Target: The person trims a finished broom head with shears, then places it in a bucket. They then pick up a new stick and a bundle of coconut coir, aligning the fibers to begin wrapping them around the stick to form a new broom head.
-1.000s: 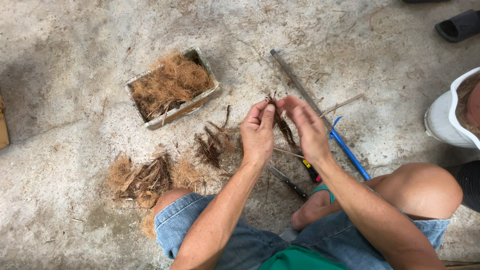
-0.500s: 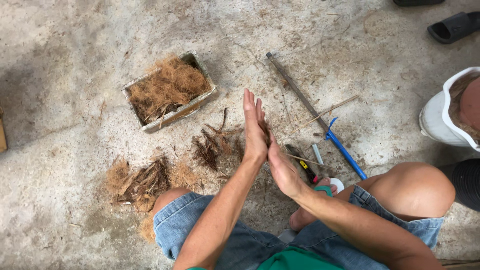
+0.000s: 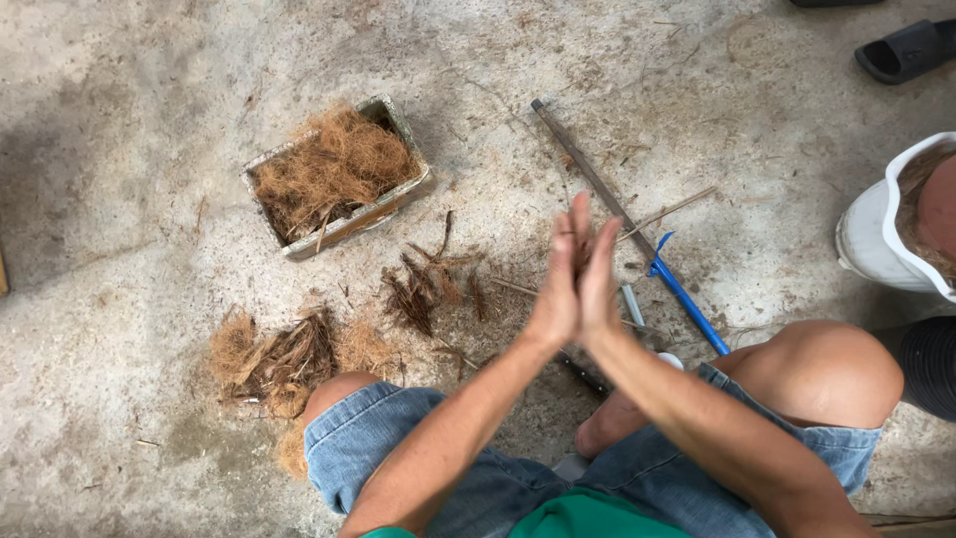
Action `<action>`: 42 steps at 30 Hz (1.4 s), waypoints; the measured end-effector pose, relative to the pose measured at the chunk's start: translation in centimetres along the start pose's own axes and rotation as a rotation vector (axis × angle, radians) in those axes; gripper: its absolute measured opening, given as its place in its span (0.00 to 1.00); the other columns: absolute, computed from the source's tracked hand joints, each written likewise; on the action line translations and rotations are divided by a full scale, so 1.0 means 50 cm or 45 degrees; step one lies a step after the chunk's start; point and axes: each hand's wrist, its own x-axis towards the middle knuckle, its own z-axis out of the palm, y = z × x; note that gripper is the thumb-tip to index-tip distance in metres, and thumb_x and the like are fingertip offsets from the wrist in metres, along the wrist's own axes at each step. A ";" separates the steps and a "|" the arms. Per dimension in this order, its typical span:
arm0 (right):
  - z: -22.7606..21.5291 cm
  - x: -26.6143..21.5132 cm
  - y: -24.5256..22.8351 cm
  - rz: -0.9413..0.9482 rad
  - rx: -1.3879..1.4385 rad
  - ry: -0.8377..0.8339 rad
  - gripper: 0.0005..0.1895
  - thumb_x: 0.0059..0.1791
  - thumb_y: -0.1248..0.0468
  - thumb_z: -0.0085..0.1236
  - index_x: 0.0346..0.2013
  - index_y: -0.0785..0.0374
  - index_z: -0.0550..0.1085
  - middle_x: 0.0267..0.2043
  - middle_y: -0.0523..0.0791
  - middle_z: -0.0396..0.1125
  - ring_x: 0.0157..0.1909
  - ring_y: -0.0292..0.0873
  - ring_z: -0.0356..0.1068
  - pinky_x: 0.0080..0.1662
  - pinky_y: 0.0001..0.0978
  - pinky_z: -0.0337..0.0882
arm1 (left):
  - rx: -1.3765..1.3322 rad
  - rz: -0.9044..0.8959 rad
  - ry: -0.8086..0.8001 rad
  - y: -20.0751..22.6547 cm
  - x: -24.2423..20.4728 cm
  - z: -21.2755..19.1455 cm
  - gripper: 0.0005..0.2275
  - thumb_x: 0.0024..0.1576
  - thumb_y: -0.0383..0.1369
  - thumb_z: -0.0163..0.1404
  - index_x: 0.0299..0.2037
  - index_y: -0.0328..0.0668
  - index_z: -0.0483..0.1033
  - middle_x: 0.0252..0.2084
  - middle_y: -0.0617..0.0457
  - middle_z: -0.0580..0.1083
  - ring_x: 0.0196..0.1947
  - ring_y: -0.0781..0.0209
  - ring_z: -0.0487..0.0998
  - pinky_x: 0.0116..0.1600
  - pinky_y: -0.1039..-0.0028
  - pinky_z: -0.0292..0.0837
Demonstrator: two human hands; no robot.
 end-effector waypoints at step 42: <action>-0.009 -0.007 0.017 0.001 0.079 -0.379 0.31 0.59 0.50 0.38 0.71 0.67 0.59 0.76 0.56 0.53 0.77 0.53 0.53 0.74 0.47 0.53 | 0.024 -0.072 0.569 -0.045 0.044 -0.081 0.38 0.60 0.60 0.22 0.77 0.46 0.38 0.80 0.42 0.37 0.78 0.42 0.39 0.74 0.44 0.42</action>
